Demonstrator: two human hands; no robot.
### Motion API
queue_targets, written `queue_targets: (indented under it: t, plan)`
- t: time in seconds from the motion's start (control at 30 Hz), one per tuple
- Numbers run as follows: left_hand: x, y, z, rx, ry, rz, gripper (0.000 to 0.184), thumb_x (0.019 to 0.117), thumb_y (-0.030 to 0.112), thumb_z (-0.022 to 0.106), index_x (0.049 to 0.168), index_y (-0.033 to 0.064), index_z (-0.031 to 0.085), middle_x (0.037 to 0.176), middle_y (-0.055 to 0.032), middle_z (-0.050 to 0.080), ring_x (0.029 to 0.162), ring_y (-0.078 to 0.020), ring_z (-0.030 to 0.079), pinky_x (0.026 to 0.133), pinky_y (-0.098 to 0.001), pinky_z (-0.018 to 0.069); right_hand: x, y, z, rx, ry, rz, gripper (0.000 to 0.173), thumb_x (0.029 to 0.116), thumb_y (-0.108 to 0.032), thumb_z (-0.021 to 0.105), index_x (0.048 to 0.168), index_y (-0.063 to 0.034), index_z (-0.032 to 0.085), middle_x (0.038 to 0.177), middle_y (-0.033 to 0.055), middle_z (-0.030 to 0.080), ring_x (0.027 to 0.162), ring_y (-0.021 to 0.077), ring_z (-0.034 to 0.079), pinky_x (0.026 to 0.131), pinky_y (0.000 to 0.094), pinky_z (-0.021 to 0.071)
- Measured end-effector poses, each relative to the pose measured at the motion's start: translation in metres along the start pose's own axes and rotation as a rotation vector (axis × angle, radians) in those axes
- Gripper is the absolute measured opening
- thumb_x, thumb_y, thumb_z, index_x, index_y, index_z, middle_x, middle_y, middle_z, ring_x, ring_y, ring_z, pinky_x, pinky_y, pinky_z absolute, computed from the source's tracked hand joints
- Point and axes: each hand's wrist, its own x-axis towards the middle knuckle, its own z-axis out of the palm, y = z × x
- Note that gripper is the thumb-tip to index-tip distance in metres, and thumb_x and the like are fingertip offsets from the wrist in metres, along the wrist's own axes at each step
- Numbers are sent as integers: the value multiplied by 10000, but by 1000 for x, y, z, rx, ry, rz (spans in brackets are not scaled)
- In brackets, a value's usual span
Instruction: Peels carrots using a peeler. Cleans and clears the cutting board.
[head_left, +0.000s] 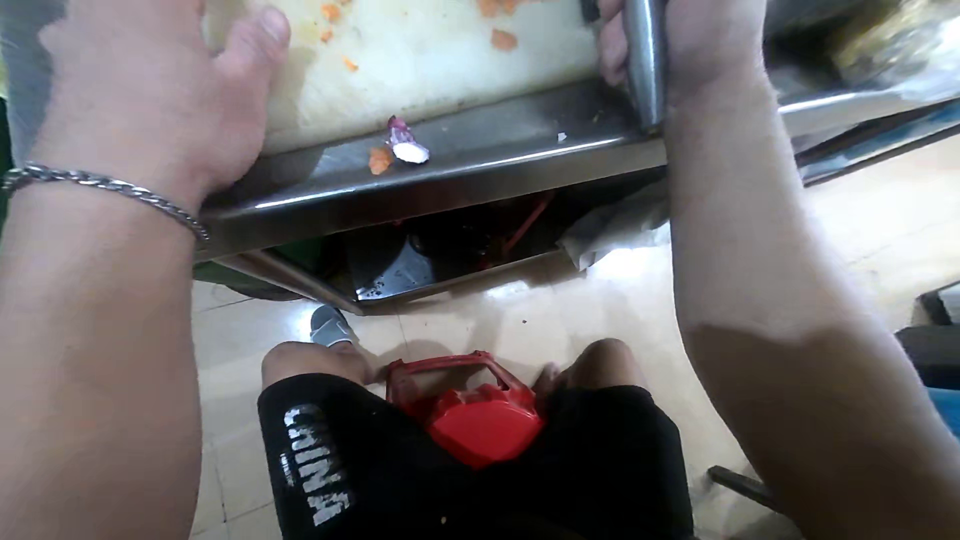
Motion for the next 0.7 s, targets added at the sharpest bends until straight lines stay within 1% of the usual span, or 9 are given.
queue_targets:
  t: [0.03,0.1,0.17,0.27,0.33,0.43,0.53,0.6,0.7]
  plan:
    - [-2,5,-3,13,-5,5,713,1016,659,360,1299,61,626,1258,-348,594,1221,-585,522,932,-829,319,2,-1,0,27,1,2,303,1008,34,445,750,-33,589,635,48,664,455,107,607,436,224,540]
    - [-8,13,-7,34,-14,10,659,1046,605,359,1379,89,598,1373,-333,548,1317,-584,451,989,-822,279,2,-2,1,19,1,25,323,1047,-23,412,780,-44,592,659,35,660,464,102,600,447,224,539]
    - [-10,18,-10,32,-24,4,626,1058,571,376,1457,122,549,1487,-288,477,1407,-533,383,1055,-793,244,2,-4,1,-22,-5,43,284,1039,-69,431,804,-83,590,674,3,659,475,85,592,456,219,529]
    - [-9,15,-11,18,-26,-10,634,1044,593,389,1498,169,512,1562,-226,415,1448,-450,372,1114,-744,235,4,-2,0,-16,-26,29,227,1038,-123,445,854,-119,577,698,-16,674,477,85,593,457,239,533]
    - [-8,15,-11,12,-32,-20,638,1039,594,395,1517,184,495,1584,-208,390,1460,-430,364,1124,-738,226,4,-2,0,-17,-29,22,191,1072,-163,443,930,-125,566,690,-34,661,478,84,599,457,240,546]
    - [-8,15,-10,8,-21,-28,652,1035,600,404,1542,195,469,1588,-187,385,1467,-399,359,1147,-716,206,1,-5,1,-27,-32,23,162,1088,-199,435,1007,-142,564,704,-62,657,494,76,611,479,234,560]
    - [-9,15,-11,17,-23,-26,654,1036,604,401,1546,200,464,1594,-178,383,1473,-390,356,1149,-709,211,0,-6,4,-21,-14,33,132,1078,-187,459,1012,-136,561,702,-55,656,485,81,605,471,239,557]
    - [-8,16,-12,15,-31,-21,642,1038,605,395,1532,204,481,1590,-182,388,1465,-398,368,1139,-716,222,0,-6,4,-8,-16,30,129,1068,-168,462,996,-128,561,692,-46,652,479,85,595,463,241,546]
    - [-9,18,-11,1,-30,-9,604,1049,571,407,1495,181,525,1537,-195,470,1452,-419,386,1122,-742,215,-1,-6,3,-18,-45,28,136,1071,-174,459,1015,-118,569,706,-34,649,477,93,594,461,245,547]
